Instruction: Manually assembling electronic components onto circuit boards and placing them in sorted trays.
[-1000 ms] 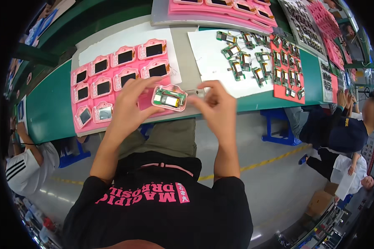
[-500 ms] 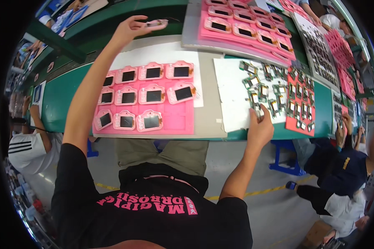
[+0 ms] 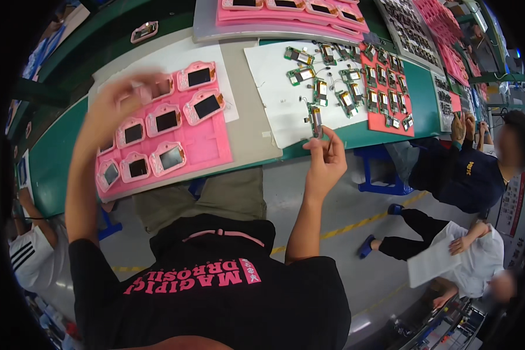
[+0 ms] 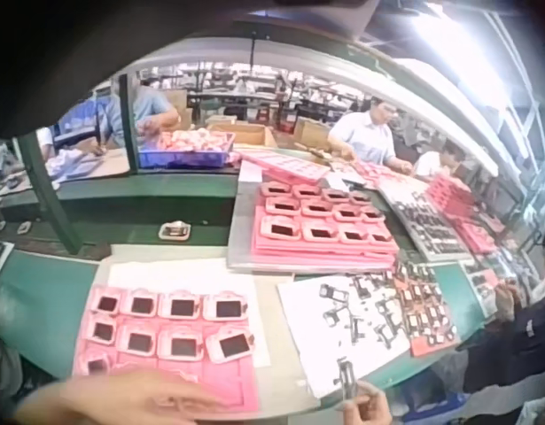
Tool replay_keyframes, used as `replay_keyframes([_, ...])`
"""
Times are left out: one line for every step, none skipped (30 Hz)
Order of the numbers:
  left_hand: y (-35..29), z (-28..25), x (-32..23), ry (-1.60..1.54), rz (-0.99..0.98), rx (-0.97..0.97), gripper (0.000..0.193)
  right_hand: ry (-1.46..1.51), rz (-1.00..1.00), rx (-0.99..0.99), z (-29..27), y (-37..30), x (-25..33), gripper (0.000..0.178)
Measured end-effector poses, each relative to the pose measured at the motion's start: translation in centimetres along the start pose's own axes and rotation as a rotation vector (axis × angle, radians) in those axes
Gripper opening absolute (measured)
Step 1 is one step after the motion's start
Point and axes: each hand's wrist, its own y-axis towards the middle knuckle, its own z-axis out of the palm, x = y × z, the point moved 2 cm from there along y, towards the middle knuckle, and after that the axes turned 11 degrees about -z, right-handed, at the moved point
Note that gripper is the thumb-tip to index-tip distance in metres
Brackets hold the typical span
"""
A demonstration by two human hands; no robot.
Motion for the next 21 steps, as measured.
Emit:
replay_keyframes([-4.3, 3.1, -1.9, 0.009, -0.070, 0.215, 0.043, -0.004, 0.009, 0.012, 0.1, -1.1, 0.1, 0.037])
replay_keyframes([-6.8, 5.5, -3.8, -0.006, -0.044, 0.434, 0.044, 0.066, -0.046, 0.049, 0.3, -2.4, 0.4, 0.041])
replay_keyframes([-8.9, 8.3, -3.4, -0.148, 0.014, 0.519, 0.052, 0.154, -0.096, 0.101, 0.9, -3.8, 1.0, 0.044])
replay_keyframes([-9.9, 11.7, -1.7, -0.293, 0.032, 0.462, 0.056, 0.167, -0.126, 0.181, 1.5, -5.4, 1.9, 0.048])
replay_keyframes([-10.6, 15.0, 0.1, -0.429, 0.057, 0.408, 0.060, 0.182, -0.157, 0.251, 2.2, -7.3, 2.7, 0.053])
replay_keyframes([-10.8, 18.3, 1.8, -0.428, 0.052, 0.400, 0.060, 0.206, -0.147, 0.267, 2.8, -9.5, 2.2, 0.056])
replay_keyframes([-11.0, 20.9, 3.5, -0.767, -0.013, 0.258, 0.061, 0.186, -0.204, 0.337, 3.7, -11.4, 2.2, 0.058])
replay_keyframes([-11.1, 22.6, 4.2, -1.102, -0.068, 0.134, 0.061, 0.150, -0.270, 0.384, 4.1, -13.2, 1.7, 0.059])
replay_keyframes([-11.7, 22.1, 2.4, -1.309, -0.119, 0.122, 0.048, 0.137, -0.273, 0.436, 4.2, -15.5, -0.2, 0.064])
replay_keyframes([-13.5, 23.4, 5.3, -1.439, -0.245, 0.078, 0.043, 0.175, -0.266, 0.469, 4.9, -16.9, -0.5, 0.061])
replay_keyframes([-14.6, 23.0, 6.4, -1.378, -0.353, -0.036, 0.040, 0.184, -0.328, 0.514, 5.5, -17.8, -0.8, 0.063])
replay_keyframes([-15.0, 22.8, 7.4, -1.310, -0.457, -0.146, 0.037, 0.186, -0.389, 0.557, 6.1, -18.6, -1.0, 0.064])
replay_keyframes([-14.7, 20.8, 5.9, -1.215, -0.460, -0.112, 0.033, 0.227, -0.279, 0.646, 6.6, -19.2, -0.3, 0.065])
replay_keyframes([-14.8, 20.4, 8.0, -1.253, -0.333, -0.169, 0.032, 0.286, -0.159, 0.713, 7.0, -19.6, 0.6, 0.065])
replay_keyframes([-14.6, 20.3, 10.0, -1.296, -0.218, -0.239, 0.031, 0.354, -0.025, 0.786, 7.3, -19.7, 1.4, 0.064])
replay_keyframes([-14.7, 18.4, 8.2, -1.384, -0.187, -0.225, 0.029, 0.322, -0.037, 0.760, 7.3, -19.2, 2.1, 0.064])
replay_keyframes([-14.2, 17.3, 8.1, -1.487, -0.160, -0.244, 0.027, 0.361, -0.040, 0.769, 7.4, -18.7, 2.8, 0.063])
replay_keyframes([-14.3, 15.9, 8.3, -1.578, -0.152, -0.277, 0.026, 0.415, -0.025, 0.779, 7.4, -18.6, 3.6, 0.061])
replay_keyframes([-14.1, 14.6, 7.8, -1.557, -0.057, -0.200, 0.023, 0.393, 0.091, 0.791, 7.2, -18.3, 3.8, 0.057])
replay_keyframes([-13.5, 13.5, 7.3, -1.531, 0.033, -0.135, 0.023, 0.380, 0.215, 0.807, 7.1, -17.7, 3.6, 0.053])
replay_keyframes([-13.4, 12.7, 7.4, -1.529, -0.003, -0.140, 0.023, 0.381, 0.249, 0.803, 7.2, -17.4, 3.3, 0.053])
